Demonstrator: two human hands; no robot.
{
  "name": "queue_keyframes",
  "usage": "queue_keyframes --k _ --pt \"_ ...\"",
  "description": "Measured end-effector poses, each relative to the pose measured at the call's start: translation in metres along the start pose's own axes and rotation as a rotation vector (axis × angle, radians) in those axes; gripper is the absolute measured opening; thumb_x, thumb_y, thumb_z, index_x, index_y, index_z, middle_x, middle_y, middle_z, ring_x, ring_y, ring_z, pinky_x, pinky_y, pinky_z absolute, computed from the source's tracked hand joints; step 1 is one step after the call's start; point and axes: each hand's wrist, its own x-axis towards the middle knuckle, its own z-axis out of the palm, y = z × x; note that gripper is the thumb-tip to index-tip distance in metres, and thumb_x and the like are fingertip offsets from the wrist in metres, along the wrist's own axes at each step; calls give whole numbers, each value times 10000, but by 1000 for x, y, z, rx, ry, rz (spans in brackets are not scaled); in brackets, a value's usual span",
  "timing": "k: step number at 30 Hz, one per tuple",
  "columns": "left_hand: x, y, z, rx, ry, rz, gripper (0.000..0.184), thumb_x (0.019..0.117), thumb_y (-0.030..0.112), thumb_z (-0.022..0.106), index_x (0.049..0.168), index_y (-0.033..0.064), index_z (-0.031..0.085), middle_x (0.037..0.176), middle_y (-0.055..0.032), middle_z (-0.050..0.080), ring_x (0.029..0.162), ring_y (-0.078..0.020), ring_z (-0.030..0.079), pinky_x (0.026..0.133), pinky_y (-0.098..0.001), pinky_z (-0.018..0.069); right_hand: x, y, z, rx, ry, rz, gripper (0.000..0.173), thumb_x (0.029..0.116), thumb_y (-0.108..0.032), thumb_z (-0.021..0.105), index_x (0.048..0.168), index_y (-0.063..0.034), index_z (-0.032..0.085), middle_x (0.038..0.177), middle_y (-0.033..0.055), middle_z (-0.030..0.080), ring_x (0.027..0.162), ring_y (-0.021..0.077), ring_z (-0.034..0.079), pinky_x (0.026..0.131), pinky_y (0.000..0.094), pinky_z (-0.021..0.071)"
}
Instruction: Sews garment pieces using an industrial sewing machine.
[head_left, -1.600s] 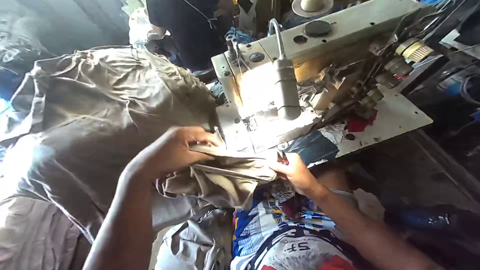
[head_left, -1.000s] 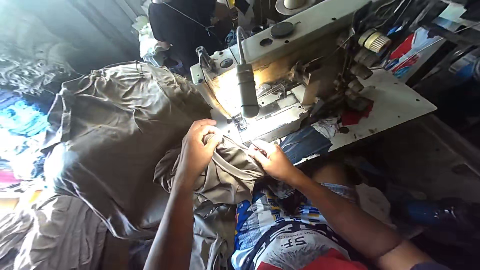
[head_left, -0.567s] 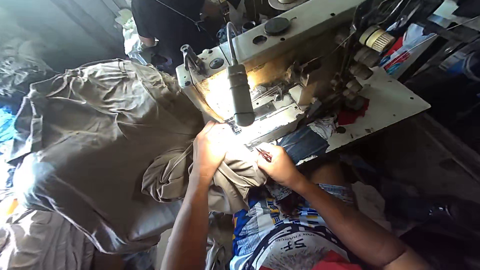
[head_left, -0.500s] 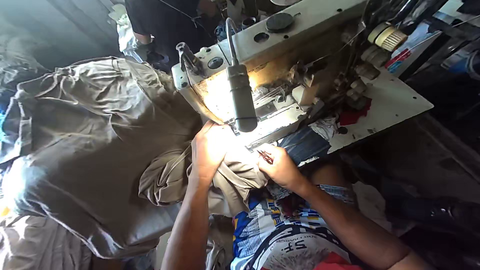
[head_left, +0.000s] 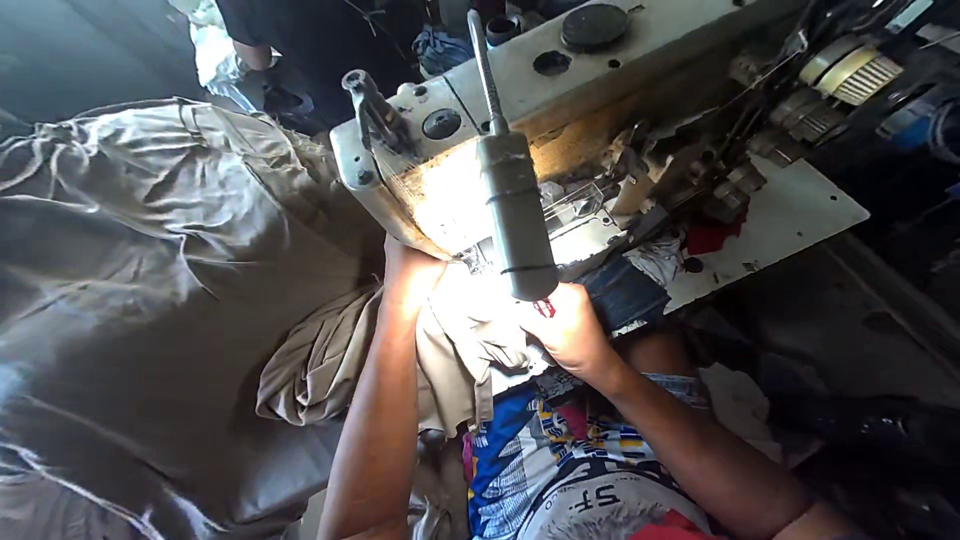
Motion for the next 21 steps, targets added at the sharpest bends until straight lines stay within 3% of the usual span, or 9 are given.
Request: queue_keyframes --k 3,10,16,19,20,21 --pt "3 -4 1 89 7 -29 581 804 232 777 1311 38 570 1149 -72 666 1053 -89 641 956 -322 524 -1 -4 -1 -19 11 -9 145 823 46 727 965 16 734 779 35 691 690 61 637 653 223 559" --pt "6 -8 1 205 35 59 568 801 290 794 1271 34 605 1167 -110 676 1113 -157 642 993 -384 511 2 2 1 -21 26 -27 123 825 33 744 939 -5 718 771 47 677 684 97 635 638 267 561" --pt "6 -18 4 415 57 176 485 848 283 752 1223 -4 640 1193 -213 677 1169 -346 634 1007 -556 476 1 3 0 -90 28 -23 80 825 21 733 891 -22 716 719 32 643 636 84 597 582 248 515" --pt "-24 -3 -2 497 179 190 409 886 257 748 1243 78 663 1376 -162 579 1302 -336 534 1058 -555 462 1 2 -1 -104 9 -33 103 842 17 727 937 -22 737 756 38 680 661 83 623 611 254 542" --pt "-37 4 -5 505 244 214 369 908 268 742 1226 99 665 1386 -131 558 1301 -303 527 1051 -516 478 1 1 -2 -108 -5 -28 105 853 10 719 950 -26 739 759 36 684 663 82 625 616 256 543" --pt "-52 8 -6 482 284 274 282 915 269 738 1138 109 673 1303 -106 580 1223 -259 560 994 -458 506 2 -1 -2 -114 -21 -20 96 865 -2 715 954 -32 738 756 33 682 661 81 623 617 259 542"
